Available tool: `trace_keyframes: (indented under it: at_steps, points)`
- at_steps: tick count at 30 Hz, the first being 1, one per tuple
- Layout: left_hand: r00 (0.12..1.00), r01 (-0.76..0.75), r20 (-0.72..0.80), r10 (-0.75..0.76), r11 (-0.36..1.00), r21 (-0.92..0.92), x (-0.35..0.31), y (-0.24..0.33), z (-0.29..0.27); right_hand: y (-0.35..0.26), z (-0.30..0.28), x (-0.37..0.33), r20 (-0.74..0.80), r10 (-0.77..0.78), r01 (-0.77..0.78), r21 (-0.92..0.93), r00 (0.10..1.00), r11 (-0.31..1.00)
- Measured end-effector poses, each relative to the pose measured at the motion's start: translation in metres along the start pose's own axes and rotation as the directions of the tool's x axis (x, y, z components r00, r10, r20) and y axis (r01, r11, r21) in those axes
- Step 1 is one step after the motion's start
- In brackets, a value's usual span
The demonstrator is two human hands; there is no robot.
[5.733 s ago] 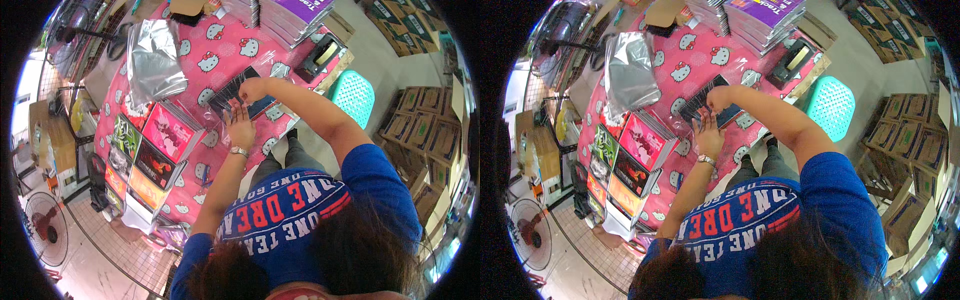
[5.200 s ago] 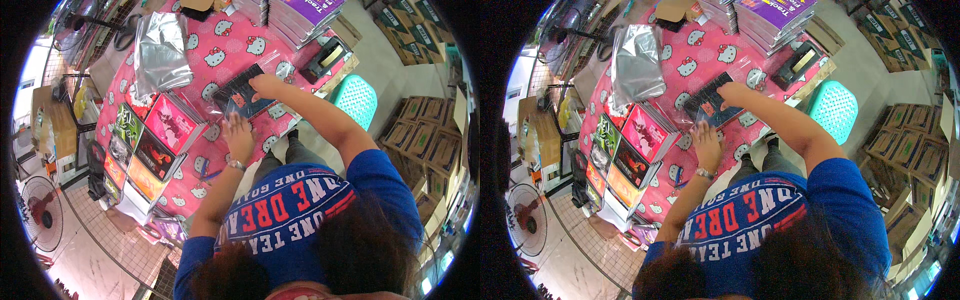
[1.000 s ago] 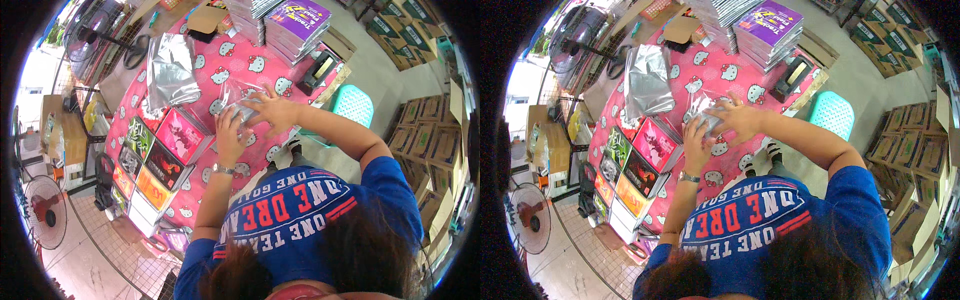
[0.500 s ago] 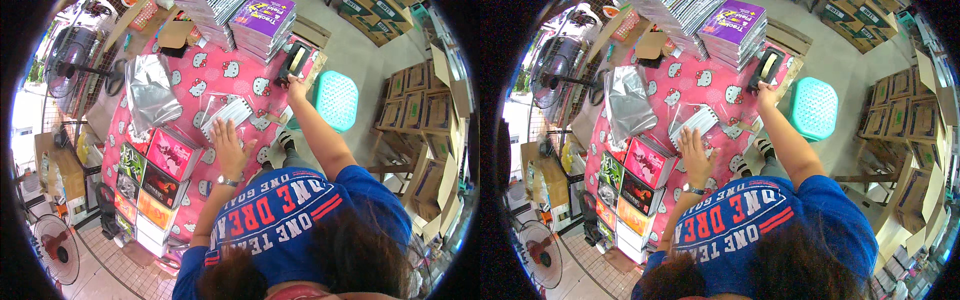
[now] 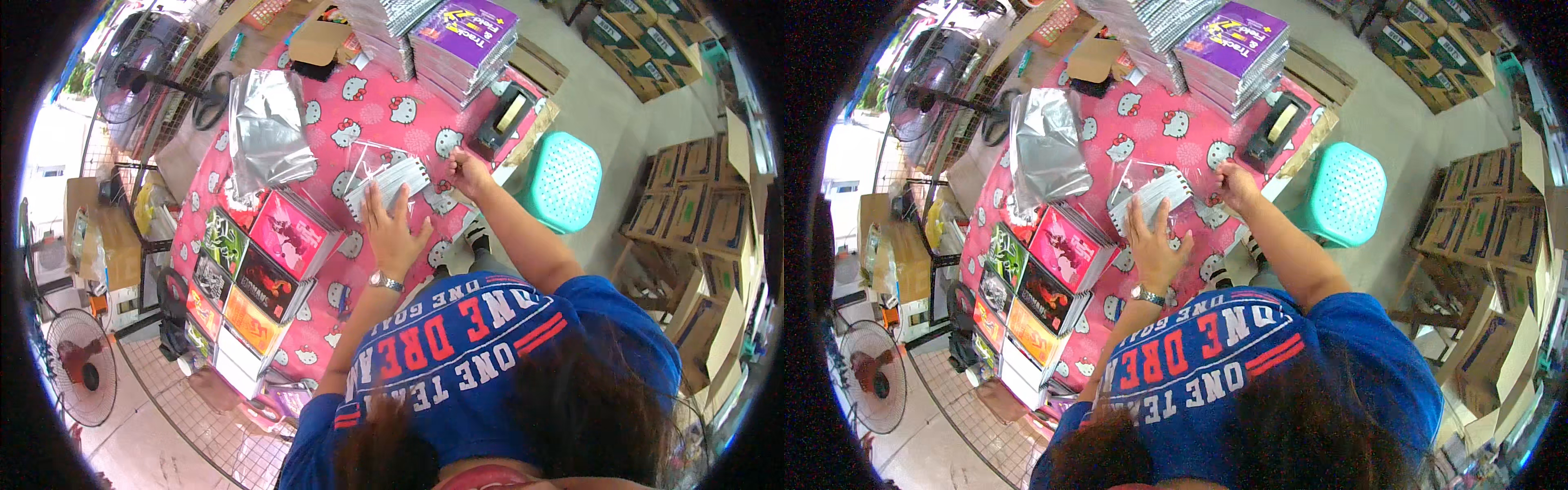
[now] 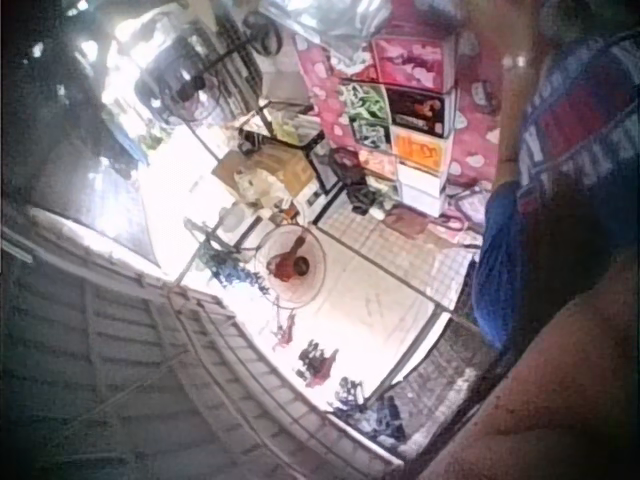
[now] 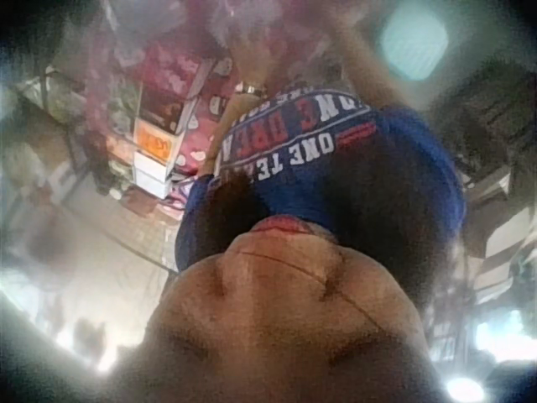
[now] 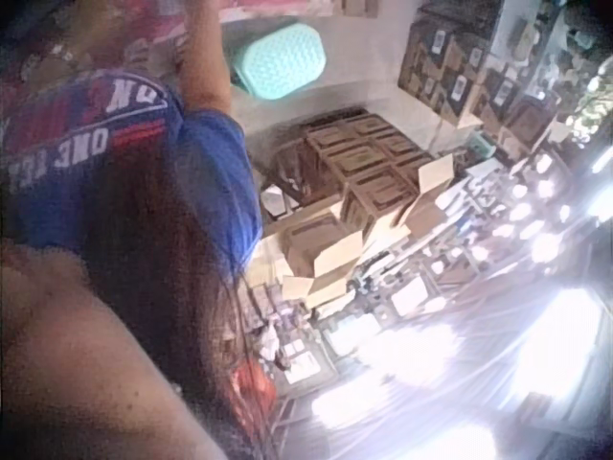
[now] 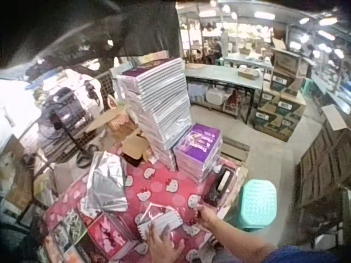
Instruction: The person places stacks of notebooks into plastic bags, seals them with tape, and moves them to the side of a workspace.
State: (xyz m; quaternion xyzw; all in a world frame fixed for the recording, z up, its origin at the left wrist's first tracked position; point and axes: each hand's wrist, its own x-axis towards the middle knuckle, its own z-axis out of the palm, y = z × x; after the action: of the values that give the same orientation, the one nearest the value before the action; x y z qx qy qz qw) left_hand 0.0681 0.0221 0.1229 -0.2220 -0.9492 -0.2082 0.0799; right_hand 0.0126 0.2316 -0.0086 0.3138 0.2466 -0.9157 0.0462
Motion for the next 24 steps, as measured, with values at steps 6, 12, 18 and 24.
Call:
trace_keyframes:
  at_steps: [6,12,18,24]
  points:
    - [0.997,0.063,-0.044,-0.07,0.987,-0.148,-0.002,-0.001,0.005,-0.043,0.158,-0.065,0.545,0.287,0.552,-0.831,0.788,0.064]
    - [0.992,0.071,-0.089,-0.086,0.984,-0.161,-0.002,-0.002,0.011,-0.017,0.193,-0.061,0.533,0.496,0.697,-0.283,0.686,-0.659]
    - [0.989,0.133,-0.037,-0.14,0.979,-0.154,-0.004,0.001,0.005,-0.019,0.179,-0.057,0.459,0.549,0.689,-0.223,0.699,-0.69]
    - [0.991,-0.123,-0.056,0.122,0.992,-0.009,-0.003,-0.031,-0.02,-0.05,0.162,-0.037,0.581,0.079,0.442,-0.517,0.81,-0.733]
